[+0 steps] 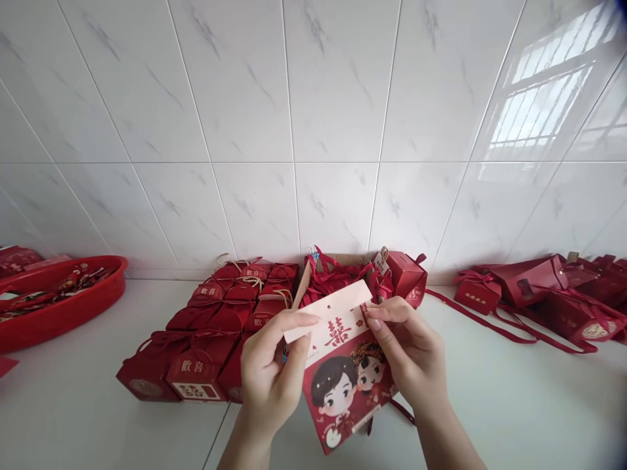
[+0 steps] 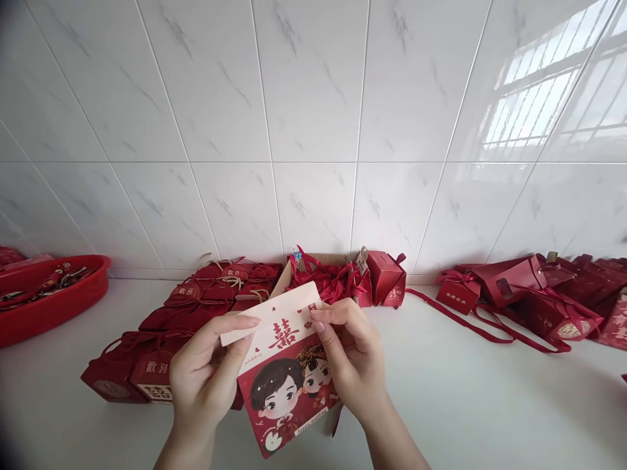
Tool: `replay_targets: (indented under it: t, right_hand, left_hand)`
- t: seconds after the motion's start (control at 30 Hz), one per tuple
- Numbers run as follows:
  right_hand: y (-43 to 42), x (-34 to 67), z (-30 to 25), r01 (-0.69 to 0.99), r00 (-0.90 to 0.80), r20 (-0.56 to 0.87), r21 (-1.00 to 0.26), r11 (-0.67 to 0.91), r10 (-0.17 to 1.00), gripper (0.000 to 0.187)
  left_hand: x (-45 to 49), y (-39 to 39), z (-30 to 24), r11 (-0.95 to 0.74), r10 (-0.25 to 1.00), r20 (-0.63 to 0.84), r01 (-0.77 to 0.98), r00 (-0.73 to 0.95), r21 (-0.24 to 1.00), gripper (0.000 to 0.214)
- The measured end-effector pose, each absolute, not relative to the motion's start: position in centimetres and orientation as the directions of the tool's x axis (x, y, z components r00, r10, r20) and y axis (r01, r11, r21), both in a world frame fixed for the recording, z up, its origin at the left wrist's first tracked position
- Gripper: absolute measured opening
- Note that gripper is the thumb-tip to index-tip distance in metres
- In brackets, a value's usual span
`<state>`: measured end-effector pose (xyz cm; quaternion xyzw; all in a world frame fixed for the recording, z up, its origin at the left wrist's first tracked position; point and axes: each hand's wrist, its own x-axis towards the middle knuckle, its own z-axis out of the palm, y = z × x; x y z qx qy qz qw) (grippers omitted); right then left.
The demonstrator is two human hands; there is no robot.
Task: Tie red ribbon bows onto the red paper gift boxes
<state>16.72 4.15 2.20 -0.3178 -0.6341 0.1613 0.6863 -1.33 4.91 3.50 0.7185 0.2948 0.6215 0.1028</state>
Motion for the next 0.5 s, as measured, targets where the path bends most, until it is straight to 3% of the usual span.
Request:
replay_targets:
  t: [0.2, 0.33, 0.5]
  right_hand:
    - [4.7, 16.1, 2.0, 0.289, 0.205, 0.807, -0.590, 0.754, 0.554, 0.020]
    - [4.7, 16.0, 1.9, 0.298, 0.171, 0.849, -0.529, 0.795, 0.501, 0.025]
    - [3.1, 16.5, 2.6, 0.327, 0.108, 0.892, -0.448, 0.832, 0.439, 0.027]
  left_hand:
    - [-0.2, 5.4, 3.0, -0.700, 0.697, 0.717, 0.231, 0.014, 0.676, 0.015]
    - [0.3, 5.3, 2.8, -0.711, 0.660, 0.744, 0.235, -0.105, 0.663, 0.012]
    - [1.1, 4.3, 3.0, -0.780, 0.595, 0.784, 0.108, -0.175, 0.616, 0.041]
